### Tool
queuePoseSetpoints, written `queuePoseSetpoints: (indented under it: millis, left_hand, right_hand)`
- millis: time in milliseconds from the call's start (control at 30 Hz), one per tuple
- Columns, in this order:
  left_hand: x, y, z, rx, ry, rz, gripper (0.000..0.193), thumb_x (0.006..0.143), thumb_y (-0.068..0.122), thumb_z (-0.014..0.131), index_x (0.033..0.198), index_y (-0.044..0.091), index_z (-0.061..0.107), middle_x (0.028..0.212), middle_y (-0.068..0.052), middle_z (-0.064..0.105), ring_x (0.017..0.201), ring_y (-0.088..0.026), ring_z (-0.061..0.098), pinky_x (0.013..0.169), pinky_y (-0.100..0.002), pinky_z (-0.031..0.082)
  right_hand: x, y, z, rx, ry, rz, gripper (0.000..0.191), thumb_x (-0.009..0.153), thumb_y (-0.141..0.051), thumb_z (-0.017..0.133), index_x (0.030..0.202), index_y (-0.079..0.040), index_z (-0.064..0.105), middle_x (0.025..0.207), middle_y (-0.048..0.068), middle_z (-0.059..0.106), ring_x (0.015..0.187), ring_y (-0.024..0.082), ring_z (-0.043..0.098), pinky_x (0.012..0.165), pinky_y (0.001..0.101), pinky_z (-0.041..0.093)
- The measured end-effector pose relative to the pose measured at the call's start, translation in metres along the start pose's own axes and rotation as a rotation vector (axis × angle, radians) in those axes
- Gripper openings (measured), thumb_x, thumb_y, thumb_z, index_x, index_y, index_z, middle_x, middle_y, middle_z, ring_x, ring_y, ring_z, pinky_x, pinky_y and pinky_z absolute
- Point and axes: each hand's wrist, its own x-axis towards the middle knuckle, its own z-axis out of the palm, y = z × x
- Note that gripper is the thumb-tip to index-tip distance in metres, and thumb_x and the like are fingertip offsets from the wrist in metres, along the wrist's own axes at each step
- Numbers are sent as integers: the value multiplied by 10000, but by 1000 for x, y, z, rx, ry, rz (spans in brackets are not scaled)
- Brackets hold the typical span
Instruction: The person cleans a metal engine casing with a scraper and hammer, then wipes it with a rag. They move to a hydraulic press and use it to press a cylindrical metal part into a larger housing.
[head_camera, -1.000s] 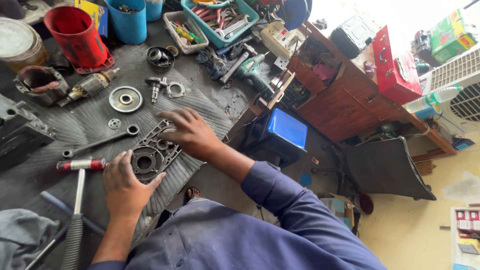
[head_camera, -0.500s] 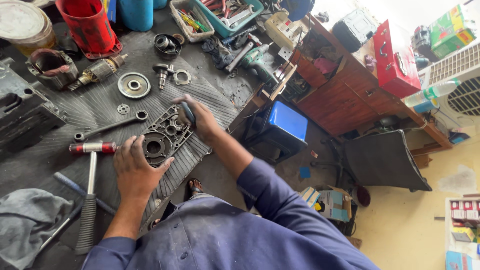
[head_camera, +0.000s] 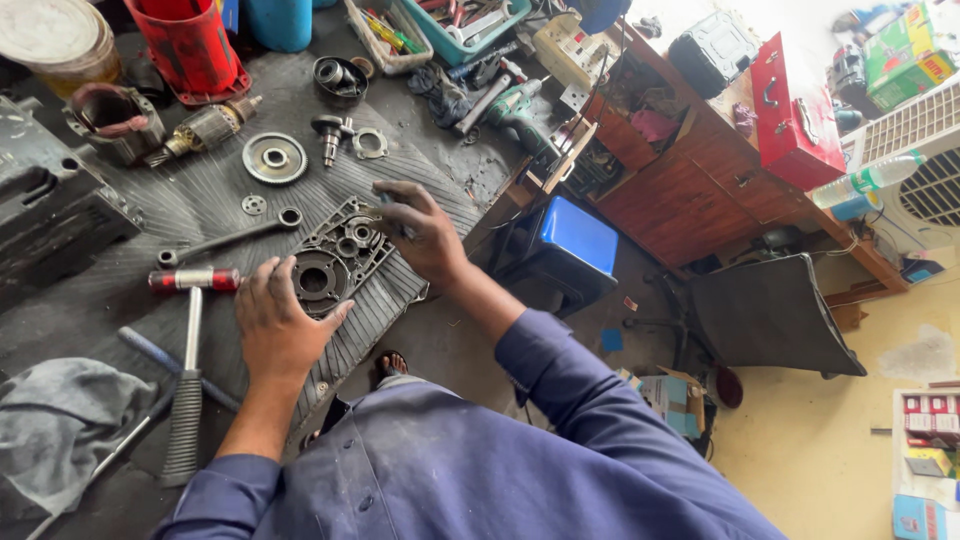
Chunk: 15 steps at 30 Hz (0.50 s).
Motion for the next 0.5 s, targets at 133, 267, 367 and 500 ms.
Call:
queuePoseSetpoints:
  millis: [133, 267, 367, 500]
  left_hand:
    - [2, 1, 1, -15, -6, 19, 964, 703, 575, 868, 1422, 72, 467, 1401, -161, 522, 1292, -376, 520, 1114, -553, 402]
    - [2, 8, 5, 12, 22, 36, 952, 713, 581, 870, 1418, 80, 471, 1404, -154, 525, 1294, -375, 523, 1119, -554, 408]
    - [2, 12, 9, 19, 36, 59, 951, 722, 575, 875, 1422, 73, 472, 1417, -156, 522, 1300, -379, 519, 1133, -555, 405]
    - [-1, 14, 10, 8, 24, 26, 958, 701, 568, 882, 1415, 69, 485, 1415, -159, 527, 1307, -385, 518, 1128, -551, 401]
  right_hand:
    - [-2, 0, 30, 1066, 283, 576, 409, 1003, -187, 632, 1385, -252, 499, 1143, 107, 731, 1169, 192, 674, 1073, 301, 506]
    - [22, 15, 18, 925, -157, 620, 275, 1107, -216, 551, 1341, -103, 642, 1023, 84, 631, 979, 195, 549, 938, 344, 455]
    - [32, 19, 3, 402, -459, 481, 294, 1059, -234, 577, 1251, -71, 730, 983, 82, 609, 933, 231, 523, 875, 390, 437]
    - [31, 5, -20, -425, -450, 15, 217, 854, -198, 712, 1065, -174, 759, 1110, 91, 661, 1115, 296, 589, 948, 430, 457]
